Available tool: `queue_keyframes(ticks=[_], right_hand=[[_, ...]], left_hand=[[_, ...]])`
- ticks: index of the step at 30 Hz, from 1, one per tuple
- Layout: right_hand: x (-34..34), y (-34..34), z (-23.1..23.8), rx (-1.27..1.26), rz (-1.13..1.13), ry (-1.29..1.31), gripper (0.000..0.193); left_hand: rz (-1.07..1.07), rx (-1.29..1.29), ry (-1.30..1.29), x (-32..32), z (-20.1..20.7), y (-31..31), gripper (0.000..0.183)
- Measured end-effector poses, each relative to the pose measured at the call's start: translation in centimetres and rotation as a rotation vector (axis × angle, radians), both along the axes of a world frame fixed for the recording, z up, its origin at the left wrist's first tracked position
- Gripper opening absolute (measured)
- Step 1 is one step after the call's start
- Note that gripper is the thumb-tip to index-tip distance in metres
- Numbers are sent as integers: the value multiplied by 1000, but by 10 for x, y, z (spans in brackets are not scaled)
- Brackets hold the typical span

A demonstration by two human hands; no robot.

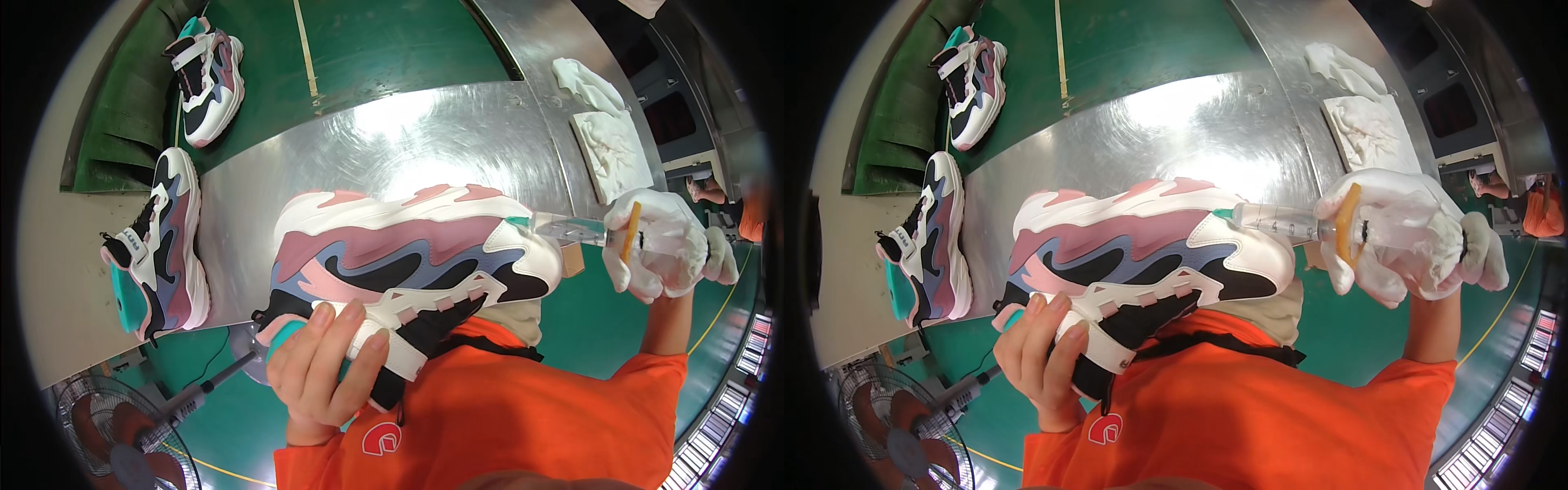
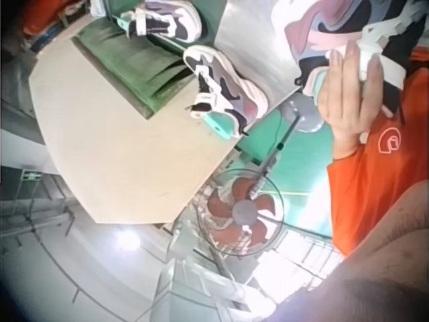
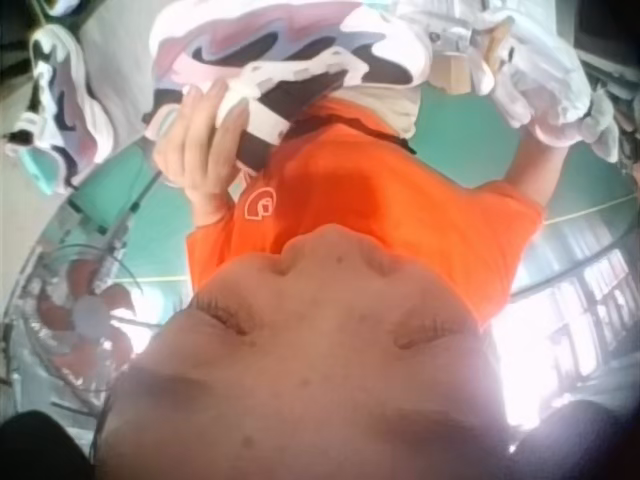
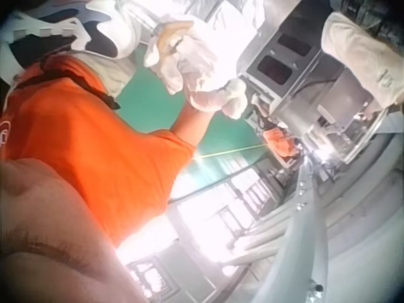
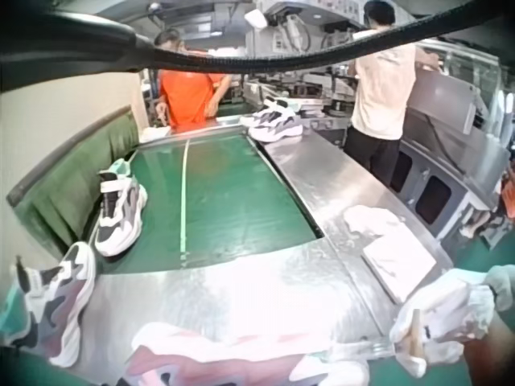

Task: The person uses a syringe to apply glue to the seams of a sneaker on a factory assembly line. They rotate the shoe to access different areas and wipe the surface with a cloth.

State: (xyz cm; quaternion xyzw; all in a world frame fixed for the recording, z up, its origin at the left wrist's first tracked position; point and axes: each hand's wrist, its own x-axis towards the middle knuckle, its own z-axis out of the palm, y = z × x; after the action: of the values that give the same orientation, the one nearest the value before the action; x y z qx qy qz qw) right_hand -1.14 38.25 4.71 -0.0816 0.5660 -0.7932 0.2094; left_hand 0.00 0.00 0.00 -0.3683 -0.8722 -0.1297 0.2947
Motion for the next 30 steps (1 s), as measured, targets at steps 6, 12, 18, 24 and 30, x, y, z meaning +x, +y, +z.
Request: queue_keyframes(ticks=[6, 12, 18, 24, 30], right_hand=[[4, 6, -5, 76, -33, -16, 74], [7, 8, -13, 55, -58, -17, 79], [16, 18, -17, 18, -114, 1, 79], [21, 25, -31, -54, -186, 115, 78], [28, 34, -53, -194, -259, 135, 88]], left_hand=[[32, 9, 6, 3, 1, 5, 24], [68, -4, 15, 5, -1, 8, 26], [122, -16, 53, 11, -8, 17, 31], [197, -72, 130, 17, -11, 39, 31], [233, -92, 107, 20, -9, 52, 39]])
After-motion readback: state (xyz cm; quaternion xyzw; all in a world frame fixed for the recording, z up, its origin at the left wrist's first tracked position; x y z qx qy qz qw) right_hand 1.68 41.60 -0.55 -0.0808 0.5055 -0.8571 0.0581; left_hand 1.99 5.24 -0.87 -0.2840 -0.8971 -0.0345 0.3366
